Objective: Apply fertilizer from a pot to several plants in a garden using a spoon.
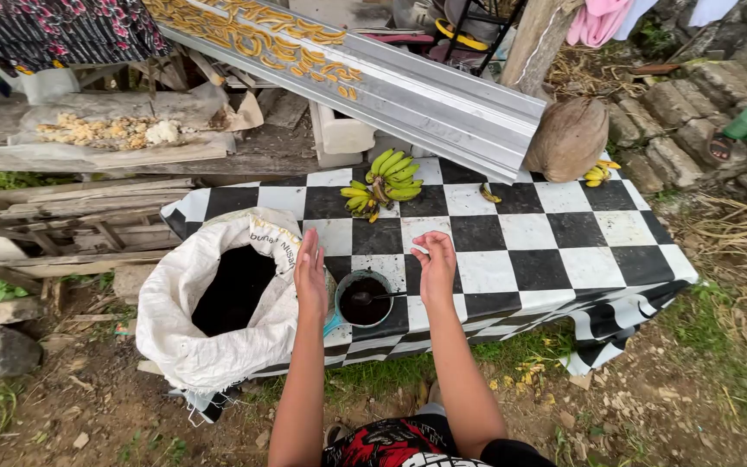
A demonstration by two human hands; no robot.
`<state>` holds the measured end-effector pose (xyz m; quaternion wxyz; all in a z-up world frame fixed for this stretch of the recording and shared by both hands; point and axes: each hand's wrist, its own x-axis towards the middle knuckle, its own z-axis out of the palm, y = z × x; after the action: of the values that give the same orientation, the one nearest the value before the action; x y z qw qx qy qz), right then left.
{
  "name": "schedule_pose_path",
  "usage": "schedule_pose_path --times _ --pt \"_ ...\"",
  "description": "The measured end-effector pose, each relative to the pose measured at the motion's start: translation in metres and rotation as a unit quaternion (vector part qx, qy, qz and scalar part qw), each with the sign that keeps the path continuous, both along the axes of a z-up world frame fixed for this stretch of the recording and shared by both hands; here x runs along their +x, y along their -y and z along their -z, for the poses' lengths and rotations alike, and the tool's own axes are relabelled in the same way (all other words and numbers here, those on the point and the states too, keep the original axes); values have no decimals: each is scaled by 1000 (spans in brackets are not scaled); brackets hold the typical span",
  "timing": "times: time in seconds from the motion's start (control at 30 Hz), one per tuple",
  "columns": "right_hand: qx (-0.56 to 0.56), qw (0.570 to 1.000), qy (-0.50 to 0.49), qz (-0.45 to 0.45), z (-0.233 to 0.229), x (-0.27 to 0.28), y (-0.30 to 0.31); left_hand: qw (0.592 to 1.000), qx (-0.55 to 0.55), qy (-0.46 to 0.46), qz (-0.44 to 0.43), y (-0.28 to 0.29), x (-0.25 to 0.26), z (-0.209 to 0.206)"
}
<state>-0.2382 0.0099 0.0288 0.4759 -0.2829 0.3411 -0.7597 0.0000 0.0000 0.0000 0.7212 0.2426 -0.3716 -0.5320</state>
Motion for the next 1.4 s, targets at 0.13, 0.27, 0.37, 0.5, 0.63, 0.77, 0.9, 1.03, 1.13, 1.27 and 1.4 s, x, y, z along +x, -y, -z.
schedule_pose_path --times 0.13,0.27,0.37,0.5,0.63,0.77,0.9,1.03,1.13,1.27,1.4 --pt "16 999 -30 4 -2 -4 -1 1000 0 -2 16 3 -8 -1" --pt "31 998 -56 19 11 -16 5 999 20 27 33 7 -17 10" --pt "33 997 -63 26 30 -27 15 998 22 32 49 15 -24 25" --pt "83 994 -65 18 46 -35 18 996 24 50 68 12 -25 46" --pt "96 993 -74 3 56 -41 22 995 62 62 57 3 -24 62" --pt "121 989 -89 -12 83 -42 25 995 65 44 56 -3 -25 94" --pt "153 976 -147 -56 104 -38 23 995 64 55 48 -13 -29 104" --pt "180 956 -206 -105 158 -44 18 994 91 58 31 -26 -30 117" --pt "190 928 -293 -129 188 -46 14 990 106 88 21 -36 -29 115" --pt "189 899 -369 -140 206 -46 -1 984 138 110 18 -51 -28 127" --pt "147 873 -454 -102 226 -44 3 983 142 116 15 -57 -25 133"
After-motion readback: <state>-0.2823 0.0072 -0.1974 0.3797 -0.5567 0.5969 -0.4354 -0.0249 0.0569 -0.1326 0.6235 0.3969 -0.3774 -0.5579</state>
